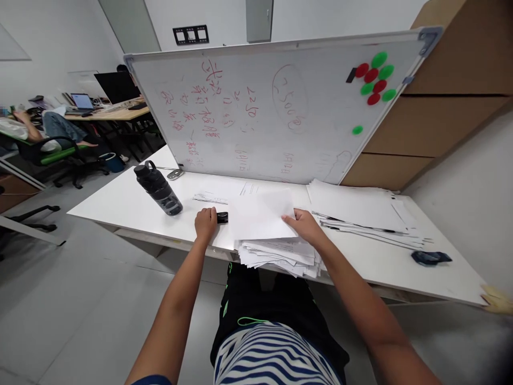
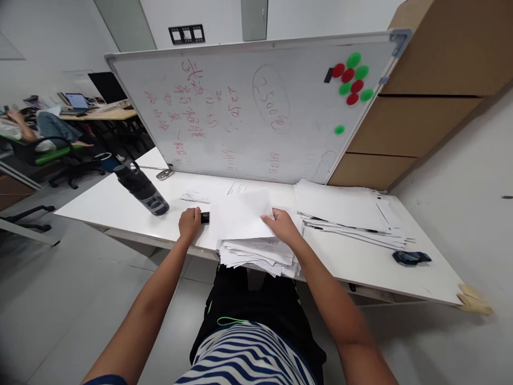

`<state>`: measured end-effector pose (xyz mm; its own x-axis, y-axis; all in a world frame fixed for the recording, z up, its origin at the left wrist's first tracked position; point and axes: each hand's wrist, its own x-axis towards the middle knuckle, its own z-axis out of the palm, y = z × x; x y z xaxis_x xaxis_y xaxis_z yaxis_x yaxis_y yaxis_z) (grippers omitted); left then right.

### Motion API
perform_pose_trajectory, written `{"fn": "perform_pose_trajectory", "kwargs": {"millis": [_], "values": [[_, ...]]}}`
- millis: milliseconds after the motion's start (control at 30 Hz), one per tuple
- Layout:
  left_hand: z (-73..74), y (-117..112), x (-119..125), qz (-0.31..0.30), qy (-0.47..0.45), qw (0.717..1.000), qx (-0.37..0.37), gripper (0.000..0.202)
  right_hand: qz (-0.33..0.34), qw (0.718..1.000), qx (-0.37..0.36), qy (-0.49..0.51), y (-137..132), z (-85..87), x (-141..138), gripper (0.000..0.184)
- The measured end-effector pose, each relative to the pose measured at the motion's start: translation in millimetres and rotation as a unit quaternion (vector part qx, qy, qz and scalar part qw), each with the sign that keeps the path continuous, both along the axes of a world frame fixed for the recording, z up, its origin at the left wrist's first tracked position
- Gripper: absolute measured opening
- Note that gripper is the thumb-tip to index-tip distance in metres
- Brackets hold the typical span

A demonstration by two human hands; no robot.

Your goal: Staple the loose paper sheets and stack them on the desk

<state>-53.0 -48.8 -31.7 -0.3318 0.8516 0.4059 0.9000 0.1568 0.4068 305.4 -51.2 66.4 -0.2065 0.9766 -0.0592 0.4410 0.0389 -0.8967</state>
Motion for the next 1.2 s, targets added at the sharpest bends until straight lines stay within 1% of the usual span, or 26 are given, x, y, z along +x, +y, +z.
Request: {"fn": "perform_pose_trajectory", "kwargs": {"millis": [67, 167, 267, 333, 367, 400, 433, 467, 533, 567, 633, 700, 733, 800, 867, 933, 1000, 1100, 1200], "values": [[-0.6, 0.5, -0.3, -0.001, -0.006, 1.0, -0.003, 0.044, -0.007, 1.0, 0.0, 0.007, -2.7, -4.8, -1.4, 0.03], [-1.0, 0.7, -0.5, 0.0, -0.011, 1.0, -0.006, 0.044, -0.028, 1.0, 0.004, 0.012, -5.9, -4.2, 3.1, 0.034], [-0.7, 0.2, -0.2, 0.004, -0.006, 1.0, -0.009, 0.044, -0.062, 0.997, 0.013, 0.032, -6.5, -5.8, 18.4, 0.036], [0.1, -0.3, 0.1, 0.007, 0.003, 1.0, -0.014, 0.044, -0.07, 0.996, 0.002, 0.046, -6.0, -12.1, 31.1, 0.034], [0.7, -0.5, 0.2, 0.009, 0.009, 1.0, -0.017, 0.044, -0.068, 0.997, -0.007, 0.032, -5.8, -16.6, 37.2, 0.035], [1.4, -0.6, 0.3, 0.011, 0.014, 1.0, -0.02, 0.044, -0.066, 0.998, -0.014, -0.004, -5.5, -21.4, 42.7, 0.037], [2.1, -0.6, 0.5, 0.014, 0.019, 0.999, -0.024, 0.043, -0.066, 0.996, -0.018, -0.062, -5.0, -26.2, 47.6, 0.039], [2.9, -0.5, 0.7, 0.018, 0.024, 0.999, -0.029, 0.043, -0.074, 0.988, -0.016, -0.134, -4.3, -30.7, 52.1, 0.043], [4.3, -0.3, 1.5, 0.025, 0.034, 0.998, -0.036, 0.043, -0.107, 0.958, -0.009, -0.266, -1.7, -38.4, 61.1, 0.056], [4.9, -0.3, 2.1, 0.027, 0.04, 0.998, -0.037, 0.044, -0.126, 0.944, -0.009, -0.305, 0.3, -41.9, 66.1, 0.062], [6.3, -0.8, 3.5, 0.028, 0.049, 0.998, -0.04, 0.044, -0.163, 0.928, -0.013, -0.333, 5.2, -49.2, 78.0, 0.068], [8.4, -1.8, 5.0, 0.03, 0.057, 0.997, -0.05, 0.045, -0.185, 0.92, -0.011, -0.344, 9.7, -59.0, 91.3, 0.063], [10.1, -2.3, 5.6, 0.029, 0.06, 0.996, -0.057, 0.046, -0.183, 0.917, -0.006, -0.353, 11.3, -65.0, 97.6, 0.059], [15.6, -2.1, 6.3, 0.024, 0.071, 0.995, -0.069, 0.045, -0.158, 0.911, 0.02, -0.381, 13.0, -78.4, 107.6, 0.047], [24.3, 1.1, 6.6, 0.022, 0.082, 0.994, -0.066, 0.039, -0.132, 0.901, 0.063, -0.409, 13.2, -91.3, 113.0, 0.037], [35.5, 9.1, 7.4, 0.015, 0.085, 0.995, -0.058, 0.035, -0.128, 0.89, 0.101, -0.426, 13.2, -101.0, 114.6, 0.032], [47.6, 22.7, 10.1, -0.012, 0.07, 0.995, -0.075, 0.035, -0.132, 0.885, 0.116, -0.432, 14.0, -106.5, 114.4, 0.03], [62.0, 51.8, 18.8, -0.07, 0.046, 0.985, -0.152, 0.04, -0.139, 0.883, 0.122, -0.432, 15.7, -108.6, 113.6, 0.03], [66.6, 83.9, 30.7, -0.104, 0.062, 0.967, -0.224, 0.05, -0.15, 0.882, 0.116, -0.431, 16.2, -107.3, 112.9, 0.029]]}}
